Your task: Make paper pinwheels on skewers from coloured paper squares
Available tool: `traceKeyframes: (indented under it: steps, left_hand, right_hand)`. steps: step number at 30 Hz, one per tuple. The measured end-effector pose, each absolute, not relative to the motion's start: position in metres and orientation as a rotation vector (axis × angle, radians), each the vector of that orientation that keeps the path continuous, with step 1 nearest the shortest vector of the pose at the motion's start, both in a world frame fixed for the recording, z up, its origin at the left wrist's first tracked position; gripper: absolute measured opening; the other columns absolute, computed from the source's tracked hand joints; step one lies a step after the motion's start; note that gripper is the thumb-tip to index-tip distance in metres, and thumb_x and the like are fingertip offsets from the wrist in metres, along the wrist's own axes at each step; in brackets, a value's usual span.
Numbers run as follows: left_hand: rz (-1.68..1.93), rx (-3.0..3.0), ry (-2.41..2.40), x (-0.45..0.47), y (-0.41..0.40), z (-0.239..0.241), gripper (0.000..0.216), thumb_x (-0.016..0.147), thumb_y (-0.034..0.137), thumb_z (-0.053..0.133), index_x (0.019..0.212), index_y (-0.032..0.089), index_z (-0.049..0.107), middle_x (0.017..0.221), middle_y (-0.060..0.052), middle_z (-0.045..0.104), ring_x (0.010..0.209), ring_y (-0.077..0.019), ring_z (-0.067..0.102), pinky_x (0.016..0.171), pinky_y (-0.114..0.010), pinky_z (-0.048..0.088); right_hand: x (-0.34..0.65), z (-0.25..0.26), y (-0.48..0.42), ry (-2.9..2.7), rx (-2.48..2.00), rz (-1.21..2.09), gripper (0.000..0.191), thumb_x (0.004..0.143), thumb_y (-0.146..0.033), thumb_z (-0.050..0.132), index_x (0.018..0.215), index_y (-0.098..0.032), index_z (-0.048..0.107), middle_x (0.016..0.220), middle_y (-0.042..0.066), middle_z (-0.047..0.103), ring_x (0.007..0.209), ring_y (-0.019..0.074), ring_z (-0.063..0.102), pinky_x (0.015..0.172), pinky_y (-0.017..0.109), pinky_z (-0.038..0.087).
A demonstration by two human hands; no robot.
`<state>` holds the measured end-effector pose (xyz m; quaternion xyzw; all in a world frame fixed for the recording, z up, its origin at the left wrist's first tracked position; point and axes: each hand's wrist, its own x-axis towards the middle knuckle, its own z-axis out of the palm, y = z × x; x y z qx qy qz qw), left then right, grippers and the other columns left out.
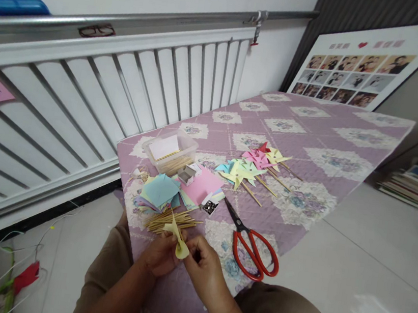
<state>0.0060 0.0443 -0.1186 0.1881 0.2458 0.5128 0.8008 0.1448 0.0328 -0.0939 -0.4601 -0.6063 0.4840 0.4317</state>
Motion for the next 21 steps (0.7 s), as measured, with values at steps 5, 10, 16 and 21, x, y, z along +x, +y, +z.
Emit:
traceKeyframes:
  steps: [5,10,16,21]
  left_hand:
    - [1.102,0.41,0.552,0.008,0.045,-0.116,0.026,0.063,0.03,0.082,0.072,0.015,0.064,0.064,0.003,0.059,0.057,-0.0068,0.056,0.057,-0.02,0.041]
    - [1.113,0.373,0.606,0.01,0.046,-0.111,0.029,0.059,0.03,0.085,0.071,0.014,0.064,0.062,0.003,0.06,0.058,-0.0079,0.056,0.059,-0.02,0.042]
    - [1.156,0.35,0.601,0.011,0.046,-0.107,0.027,0.058,0.026,0.085,0.072,0.014,0.065,0.066,0.002,0.063,0.059,-0.0087,0.058,0.061,-0.021,0.044]
    - [1.182,0.338,0.594,0.012,0.047,-0.107,0.023,0.061,0.024,0.083,0.071,0.013,0.066,0.061,0.003,0.062,0.057,-0.0086,0.058,0.061,-0.021,0.045]
  right_hand:
    - [0.143,-0.092,0.035,-1.514,-1.166,1.196,0.013,0.08,-0.021,0.055,0.067,-0.021,0.052,0.059,-0.006,0.045,0.054,0.0114,0.041,0.052,0.023,0.032]
    - [0.141,-0.092,0.036,-1.492,-1.147,1.208,0.013,0.079,-0.021,0.054,0.067,-0.021,0.05,0.059,-0.006,0.045,0.054,0.0113,0.042,0.052,0.023,0.032]
    - [0.139,-0.096,0.037,-1.495,-1.143,1.186,0.017,0.078,-0.019,0.055,0.065,-0.022,0.046,0.058,-0.007,0.042,0.054,0.0113,0.041,0.051,0.023,0.031]
    - [0.137,-0.099,0.038,-1.474,-1.132,1.232,0.016,0.078,-0.019,0.056,0.065,-0.022,0.047,0.059,-0.006,0.045,0.055,0.0118,0.043,0.052,0.024,0.032]
